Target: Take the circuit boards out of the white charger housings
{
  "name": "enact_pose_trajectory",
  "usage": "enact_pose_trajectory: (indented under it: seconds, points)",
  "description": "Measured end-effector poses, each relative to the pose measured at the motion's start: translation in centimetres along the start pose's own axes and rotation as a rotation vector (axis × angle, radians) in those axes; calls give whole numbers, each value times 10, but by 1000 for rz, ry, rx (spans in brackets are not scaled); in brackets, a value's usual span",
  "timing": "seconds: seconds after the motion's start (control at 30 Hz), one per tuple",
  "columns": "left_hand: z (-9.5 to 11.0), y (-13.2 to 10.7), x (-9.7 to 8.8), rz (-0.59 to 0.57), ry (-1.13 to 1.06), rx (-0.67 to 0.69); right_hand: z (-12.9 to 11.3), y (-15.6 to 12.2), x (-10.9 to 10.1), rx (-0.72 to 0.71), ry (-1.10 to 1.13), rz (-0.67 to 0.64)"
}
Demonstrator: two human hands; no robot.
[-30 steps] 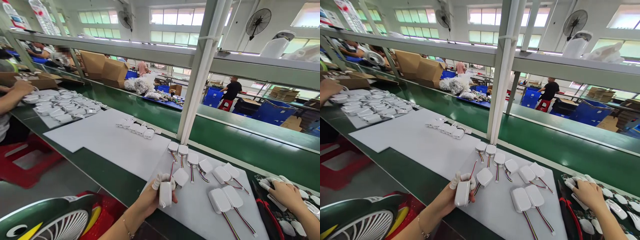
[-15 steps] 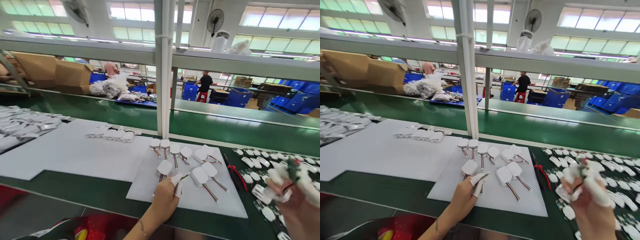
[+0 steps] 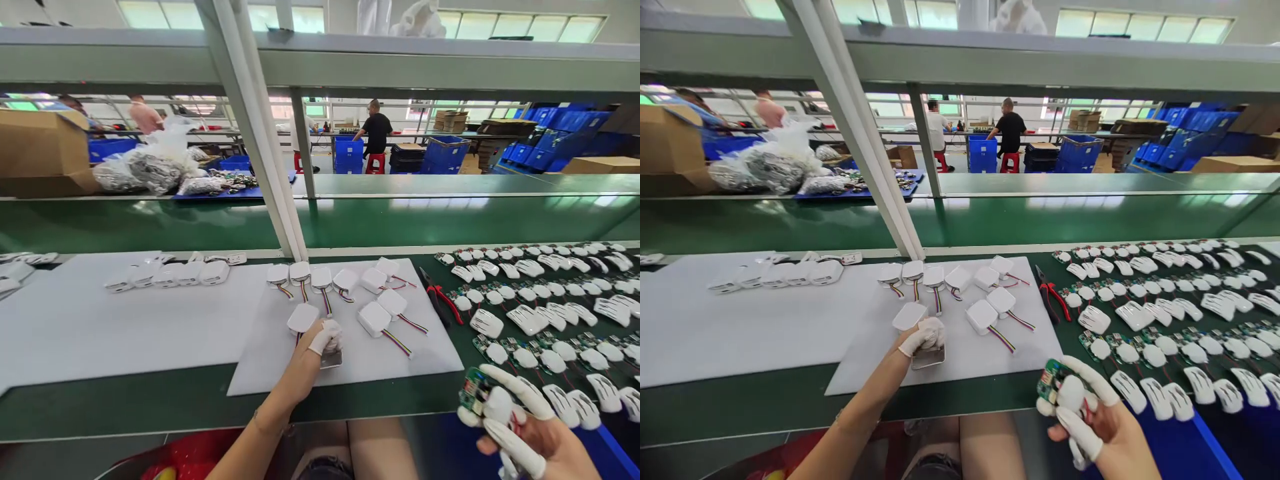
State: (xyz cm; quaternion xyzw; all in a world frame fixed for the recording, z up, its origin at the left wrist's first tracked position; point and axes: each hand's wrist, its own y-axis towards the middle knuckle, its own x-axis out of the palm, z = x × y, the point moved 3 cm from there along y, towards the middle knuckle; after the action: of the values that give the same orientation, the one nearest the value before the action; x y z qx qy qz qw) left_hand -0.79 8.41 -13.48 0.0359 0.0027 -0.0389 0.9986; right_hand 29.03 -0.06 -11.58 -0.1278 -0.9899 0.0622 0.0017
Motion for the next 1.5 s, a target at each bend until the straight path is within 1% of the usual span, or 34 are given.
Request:
enact_pose_trajectory:
  seconds: [0.07, 0.1, 0.17, 0.23, 0.3, 0.33, 0.37, 0.43, 0.5, 0.57, 0.63, 0.7, 0.87, 1.03, 1.1, 1.2, 1.3, 1.4, 1.47, 1.5]
  points:
    - [2, -7, 2, -43, 2, 14, -2, 3, 18, 99, 46, -47]
    - [4, -11, 5, -81, 2, 29, -4, 5, 27, 103, 41, -79]
    - [10, -22, 11, -181, -9, 95, -8, 7, 43, 24, -14, -151]
    - [20, -34, 18, -229, 8, 230, -11, 5, 57, -159, -115, -212]
    - [32, -44, 22, -200, 125, 408, -12, -3, 69, -363, -204, -212]
    - [39, -48, 24, -170, 217, 484, -12, -7, 74, -435, -225, -196]
    - [45, -52, 25, -149, 316, 545, -13, -11, 79, -477, -221, -178]
    - [57, -58, 27, -117, 495, 636, -14, -17, 89, -499, -162, -178]
    - [67, -62, 28, -72, 634, 729, -17, -20, 97, -476, -91, -211]
    - [73, -65, 29, -36, 740, 797, -21, -23, 102, -450, -53, -236]
    - [73, -67, 29, -1, 786, 822, -24, -24, 103, -449, -49, -248]
    - [70, -68, 30, 26, 779, 819, -27, -26, 104, -475, -67, -250]
    - [63, -72, 30, 14, 747, 828, -31, -27, 104, -534, -131, -261]
    - [63, -73, 31, 24, 778, 837, -30, -27, 105, -531, -180, -306]
    - [65, -74, 32, 63, 813, 867, -30, -28, 105, -536, -192, -303]
    - [67, -79, 35, 162, 884, 961, -30, -32, 105, -577, -162, -240]
    - [70, -86, 41, 255, 923, 1045, -24, -35, 102, -595, -90, -102]
    - [73, -93, 47, 326, 910, 1078, -12, -38, 96, -568, -35, 83]
    - [75, -96, 51, 362, 892, 1086, -6, -40, 92, -557, -24, 159]
    - [76, -97, 53, 382, 889, 1096, -5, -41, 92, -562, -27, 167]
